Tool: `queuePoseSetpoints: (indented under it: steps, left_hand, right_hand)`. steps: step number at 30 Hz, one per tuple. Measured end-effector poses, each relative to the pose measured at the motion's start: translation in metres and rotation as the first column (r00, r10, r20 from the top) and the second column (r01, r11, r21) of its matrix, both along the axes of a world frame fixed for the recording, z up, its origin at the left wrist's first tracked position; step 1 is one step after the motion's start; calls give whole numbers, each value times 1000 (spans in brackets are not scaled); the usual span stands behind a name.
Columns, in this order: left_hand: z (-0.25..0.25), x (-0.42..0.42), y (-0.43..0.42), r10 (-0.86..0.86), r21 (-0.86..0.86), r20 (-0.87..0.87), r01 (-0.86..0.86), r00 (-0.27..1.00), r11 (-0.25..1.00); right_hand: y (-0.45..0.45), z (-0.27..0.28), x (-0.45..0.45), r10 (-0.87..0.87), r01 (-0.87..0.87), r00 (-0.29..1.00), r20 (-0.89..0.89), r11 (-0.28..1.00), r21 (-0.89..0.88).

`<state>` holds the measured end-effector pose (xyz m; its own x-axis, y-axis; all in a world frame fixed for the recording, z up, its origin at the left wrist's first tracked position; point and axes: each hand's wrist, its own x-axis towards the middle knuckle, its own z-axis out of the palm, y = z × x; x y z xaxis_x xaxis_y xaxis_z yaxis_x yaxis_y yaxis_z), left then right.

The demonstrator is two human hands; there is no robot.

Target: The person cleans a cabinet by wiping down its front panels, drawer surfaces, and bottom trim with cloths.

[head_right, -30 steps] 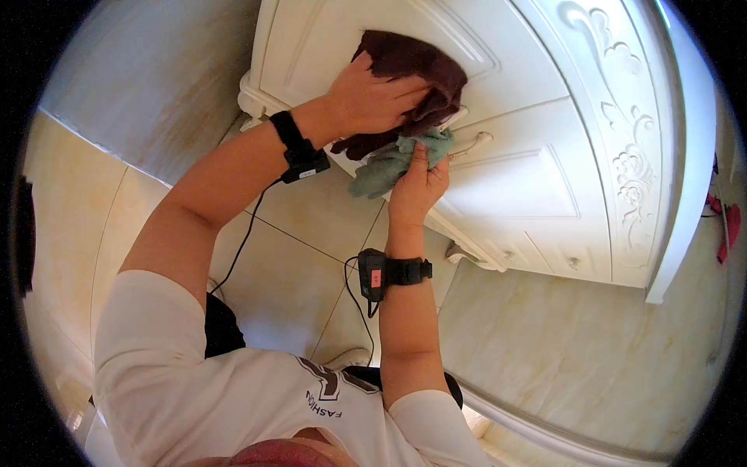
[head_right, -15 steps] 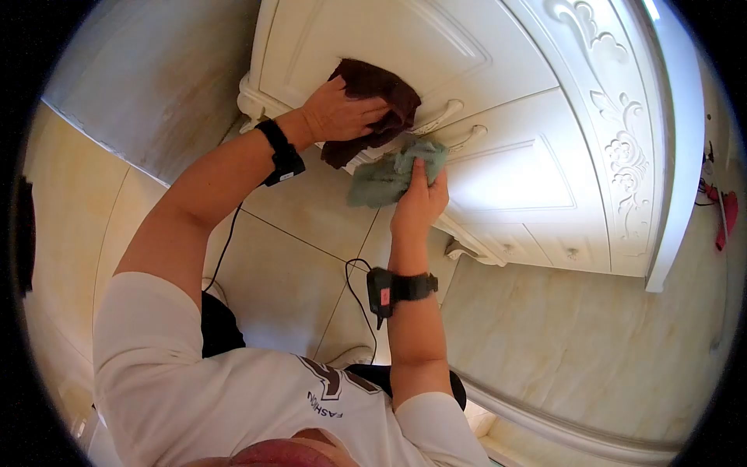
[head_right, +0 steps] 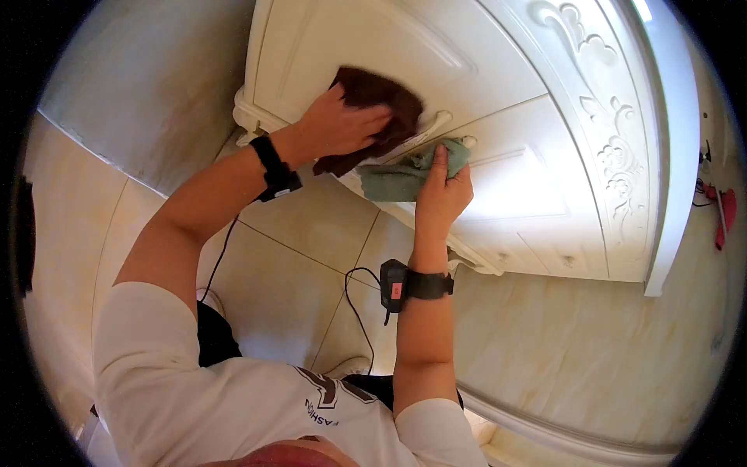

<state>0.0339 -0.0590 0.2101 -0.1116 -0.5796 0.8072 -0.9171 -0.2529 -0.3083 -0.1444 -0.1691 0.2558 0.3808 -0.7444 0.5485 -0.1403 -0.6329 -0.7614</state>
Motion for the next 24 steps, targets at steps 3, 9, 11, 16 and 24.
queuePoseSetpoints:
  steps: [3, 9, 11, 16, 24]
  left_hand:
    - [67, -20, -11, -10, -215, -36, 2, 999, 977]
    - [92, 12, 10, -120, -243, -255, 56, 959, 968]
    - [79, 37, 26, -12, -372, -134, -39, 991, 927]
    - [39, 66, 46, 125, -336, -140, -166, 982, 927]
    - [-108, 69, 74, 168, 170, -178, -138, 970, 976]
  right_hand:
    - [4, 2, -4, 35, -36, 999, -22, 998, -49]
    - [3, -4, 0, 13, -9, 998, 55, 997, -72]
    - [6, -1, 1, 0, 5, 999, 50, 995, -99]
    - [6, -8, 2, 13, -13, 999, 36, 1000, 11]
    - [4, -12, 4, -23, 32, 997, 79, 993, -113]
